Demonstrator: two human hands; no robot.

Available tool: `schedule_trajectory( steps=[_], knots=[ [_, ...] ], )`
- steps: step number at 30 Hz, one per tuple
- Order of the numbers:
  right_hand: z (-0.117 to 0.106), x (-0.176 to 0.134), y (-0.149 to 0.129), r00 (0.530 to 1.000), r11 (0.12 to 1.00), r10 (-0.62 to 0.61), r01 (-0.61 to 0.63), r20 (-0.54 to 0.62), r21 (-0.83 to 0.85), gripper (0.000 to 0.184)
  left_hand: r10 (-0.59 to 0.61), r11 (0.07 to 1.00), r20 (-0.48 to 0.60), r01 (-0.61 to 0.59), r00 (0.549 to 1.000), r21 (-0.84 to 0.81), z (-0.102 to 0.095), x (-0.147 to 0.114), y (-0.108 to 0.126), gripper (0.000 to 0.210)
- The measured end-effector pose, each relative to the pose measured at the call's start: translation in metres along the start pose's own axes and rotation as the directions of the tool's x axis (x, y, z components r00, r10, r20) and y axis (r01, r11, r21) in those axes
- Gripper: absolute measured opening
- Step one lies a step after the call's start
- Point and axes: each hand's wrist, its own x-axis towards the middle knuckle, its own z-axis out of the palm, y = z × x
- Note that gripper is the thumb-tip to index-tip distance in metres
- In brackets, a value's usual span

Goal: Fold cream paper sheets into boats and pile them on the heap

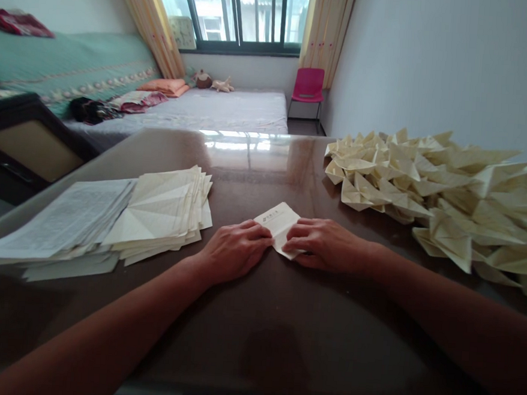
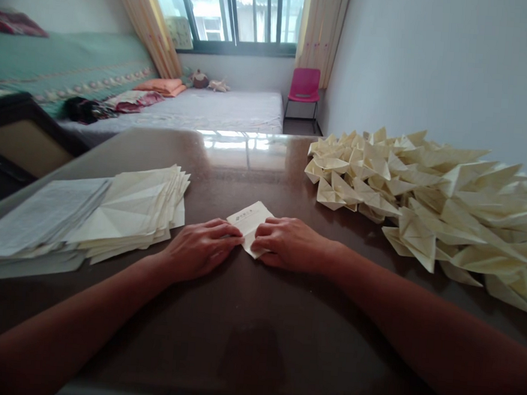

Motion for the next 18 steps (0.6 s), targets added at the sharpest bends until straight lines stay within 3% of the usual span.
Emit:
schedule_trajectory(
  steps=[4, 8, 14, 18],
  knots=[
    [0.003, 0.001, 0.004, 0.989, 0.976, 0.130, -0.115, -0.076, 0.186, 0.029, 0.017, 1.000, 0.002, -0.017, 1.000, -0.021, -0.003, -0.003, -0.004, 0.032],
    [0.014, 0.005, 0.009, 0.935, 0.916, 0.341, -0.308, -0.095, 0.258, 0.034, 0.027, 0.999, 0.008, -0.027, 1.000, -0.018, -0.003, -0.003, -0.005, 0.032],
    [0.022, 0.007, 0.012, 0.834, 0.845, 0.534, -0.518, -0.141, 0.135, 0.036, 0.014, 1.000, 0.012, -0.014, 1.000, -0.013, -0.003, -0.003, -0.006, 0.031],
    [0.021, 0.009, 0.009, 0.806, 0.814, 0.573, -0.581, -0.150, -0.011, 0.035, 0.006, 1.000, 0.013, -0.006, 1.000, -0.024, -0.004, -0.003, -0.006, 0.030]
  ],
)
